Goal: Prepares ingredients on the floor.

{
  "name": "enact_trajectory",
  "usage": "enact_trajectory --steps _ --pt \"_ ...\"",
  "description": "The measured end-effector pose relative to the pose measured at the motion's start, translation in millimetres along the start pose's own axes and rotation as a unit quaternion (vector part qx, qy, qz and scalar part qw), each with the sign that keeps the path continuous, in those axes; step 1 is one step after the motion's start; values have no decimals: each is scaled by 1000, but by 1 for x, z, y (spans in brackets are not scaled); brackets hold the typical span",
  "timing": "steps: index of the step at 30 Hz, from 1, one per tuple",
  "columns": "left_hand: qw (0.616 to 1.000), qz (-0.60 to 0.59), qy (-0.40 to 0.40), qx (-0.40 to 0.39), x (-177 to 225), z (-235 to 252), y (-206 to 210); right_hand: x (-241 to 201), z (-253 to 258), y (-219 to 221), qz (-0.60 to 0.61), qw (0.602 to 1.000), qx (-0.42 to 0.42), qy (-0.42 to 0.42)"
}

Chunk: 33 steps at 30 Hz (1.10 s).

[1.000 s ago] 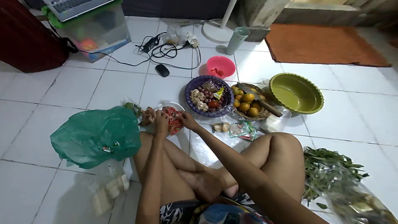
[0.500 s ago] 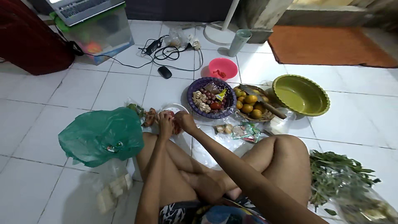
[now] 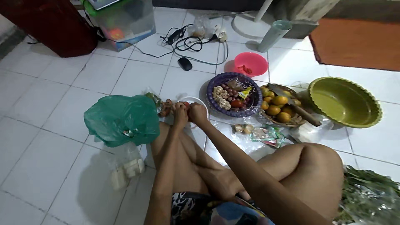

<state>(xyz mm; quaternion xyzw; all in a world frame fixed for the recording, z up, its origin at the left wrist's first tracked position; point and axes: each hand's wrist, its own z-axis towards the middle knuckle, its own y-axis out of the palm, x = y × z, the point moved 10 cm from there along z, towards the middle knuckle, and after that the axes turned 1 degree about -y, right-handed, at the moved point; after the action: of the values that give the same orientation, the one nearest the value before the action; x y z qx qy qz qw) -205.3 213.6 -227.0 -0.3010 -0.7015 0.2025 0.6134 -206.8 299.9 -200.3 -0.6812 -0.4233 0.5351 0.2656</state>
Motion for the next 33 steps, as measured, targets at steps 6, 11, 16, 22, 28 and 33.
enact_trajectory --steps 6,11,16,22,28,33 --pt "1000 11 3 6 -5 4 2 13 11 4 -5 998 -14 59" --pt "999 45 0 7 -3 -1 -3 12 4 -9 -4 1000 -20 11" --pt "999 27 13 21 -5 4 4 17 -4 -12 -7 1000 -15 8" --pt "999 -20 9 49 -1 -3 1 17 -15 -13 22 998 14 -54" --pt "983 -39 22 178 -1 -9 -23 6 -28 -17 27 999 28 -36" --pt "985 -34 -14 166 -6 -8 -24 16 -30 -18 27 1000 7 11"
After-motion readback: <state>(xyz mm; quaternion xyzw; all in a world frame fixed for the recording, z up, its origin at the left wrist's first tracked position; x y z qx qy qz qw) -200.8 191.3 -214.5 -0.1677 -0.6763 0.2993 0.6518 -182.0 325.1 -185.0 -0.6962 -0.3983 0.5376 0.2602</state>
